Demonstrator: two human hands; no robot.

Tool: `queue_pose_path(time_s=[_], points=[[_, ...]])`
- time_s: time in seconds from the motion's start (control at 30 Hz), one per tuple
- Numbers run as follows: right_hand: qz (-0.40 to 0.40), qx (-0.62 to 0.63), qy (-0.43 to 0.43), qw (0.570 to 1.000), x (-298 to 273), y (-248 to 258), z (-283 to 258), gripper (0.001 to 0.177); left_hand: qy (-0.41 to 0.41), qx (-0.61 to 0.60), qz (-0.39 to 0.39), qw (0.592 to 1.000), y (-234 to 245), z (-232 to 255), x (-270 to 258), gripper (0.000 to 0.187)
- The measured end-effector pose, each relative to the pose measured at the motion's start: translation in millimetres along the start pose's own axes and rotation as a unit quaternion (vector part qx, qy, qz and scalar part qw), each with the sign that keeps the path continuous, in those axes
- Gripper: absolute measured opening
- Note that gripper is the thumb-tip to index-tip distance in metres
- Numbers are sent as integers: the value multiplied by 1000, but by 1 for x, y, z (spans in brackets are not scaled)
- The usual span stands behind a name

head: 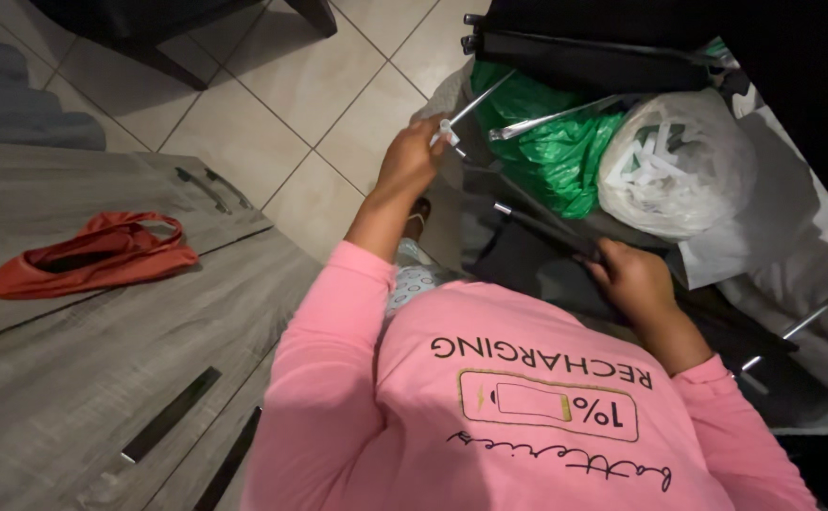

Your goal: The person assembles a storage rack by inserting metal poles into plastic connectors and threading fabric panels onto the poles.

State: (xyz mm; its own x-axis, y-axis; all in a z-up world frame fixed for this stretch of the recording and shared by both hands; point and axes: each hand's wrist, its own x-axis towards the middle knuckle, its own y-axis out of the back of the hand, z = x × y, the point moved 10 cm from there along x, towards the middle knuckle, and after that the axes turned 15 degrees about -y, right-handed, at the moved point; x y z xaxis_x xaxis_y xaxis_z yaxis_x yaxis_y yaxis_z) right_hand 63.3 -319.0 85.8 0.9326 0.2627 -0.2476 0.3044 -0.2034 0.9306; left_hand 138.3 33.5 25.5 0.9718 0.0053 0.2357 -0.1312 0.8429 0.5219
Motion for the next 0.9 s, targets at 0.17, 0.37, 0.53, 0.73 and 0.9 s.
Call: queue_pose_path(time_s=[0.17,0.37,0.53,0.73,0.9], points=[[29,-32,2,999,-5,-8,6,29,79,-62,-84,991,-20,-17,1,43],[54,-70,13,996,-11,-18,6,41,75,-64,-89,991,-20,-15,3,44],[83,-92,12,992,-14,-17,-2,39,114,-65,-139,982,-22,-15,0,47],[90,-105,5,990,-14,-23,-1,39,86,-45,-130,987,-20,-11,5,47],[72,-129,5,989,-18,-35,-2,41,98,-15,-152,983,-28,-12,4,44]])
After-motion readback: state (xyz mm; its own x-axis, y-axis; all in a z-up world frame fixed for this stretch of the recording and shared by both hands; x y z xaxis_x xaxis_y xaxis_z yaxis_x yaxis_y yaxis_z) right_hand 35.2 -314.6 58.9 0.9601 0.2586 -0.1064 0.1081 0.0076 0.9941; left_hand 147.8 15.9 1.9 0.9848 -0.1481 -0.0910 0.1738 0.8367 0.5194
